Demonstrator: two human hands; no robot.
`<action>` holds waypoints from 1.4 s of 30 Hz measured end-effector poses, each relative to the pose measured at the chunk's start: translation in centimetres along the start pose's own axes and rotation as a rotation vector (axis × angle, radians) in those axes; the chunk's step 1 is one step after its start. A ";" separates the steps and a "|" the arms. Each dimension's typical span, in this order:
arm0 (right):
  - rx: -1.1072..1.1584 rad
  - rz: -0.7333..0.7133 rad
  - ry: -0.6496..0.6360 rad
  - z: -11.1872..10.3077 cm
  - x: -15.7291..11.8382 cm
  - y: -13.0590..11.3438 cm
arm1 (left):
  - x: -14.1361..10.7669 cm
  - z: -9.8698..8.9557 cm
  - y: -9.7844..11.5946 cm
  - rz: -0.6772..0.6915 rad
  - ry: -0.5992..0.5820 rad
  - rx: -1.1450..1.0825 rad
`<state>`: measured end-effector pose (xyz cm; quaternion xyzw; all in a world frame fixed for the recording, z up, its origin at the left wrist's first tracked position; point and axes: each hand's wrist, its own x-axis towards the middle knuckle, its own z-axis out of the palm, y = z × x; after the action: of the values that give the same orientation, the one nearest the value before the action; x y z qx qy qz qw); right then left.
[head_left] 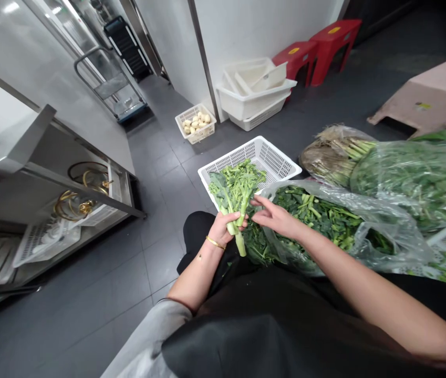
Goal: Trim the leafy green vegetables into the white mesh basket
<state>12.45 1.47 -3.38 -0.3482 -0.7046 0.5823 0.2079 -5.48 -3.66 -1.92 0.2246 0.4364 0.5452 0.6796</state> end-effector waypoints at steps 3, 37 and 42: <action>0.130 -0.019 0.028 -0.4 1.7 -1.8 | 0.2 1.0 -0.4 -0.010 -0.033 0.089; 0.382 0.192 0.401 -0.2 2.6 -2.1 | 0.2 2.6 -1.7 0.243 0.040 0.237; -0.125 -0.228 0.360 1.7 -2.5 -2.6 | 0.3 2.4 -1.1 0.225 0.165 0.137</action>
<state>12.33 -1.73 -0.98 -0.3768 -0.7255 0.4389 0.3728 -2.87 -3.30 -1.65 0.2725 0.4992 0.6034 0.5590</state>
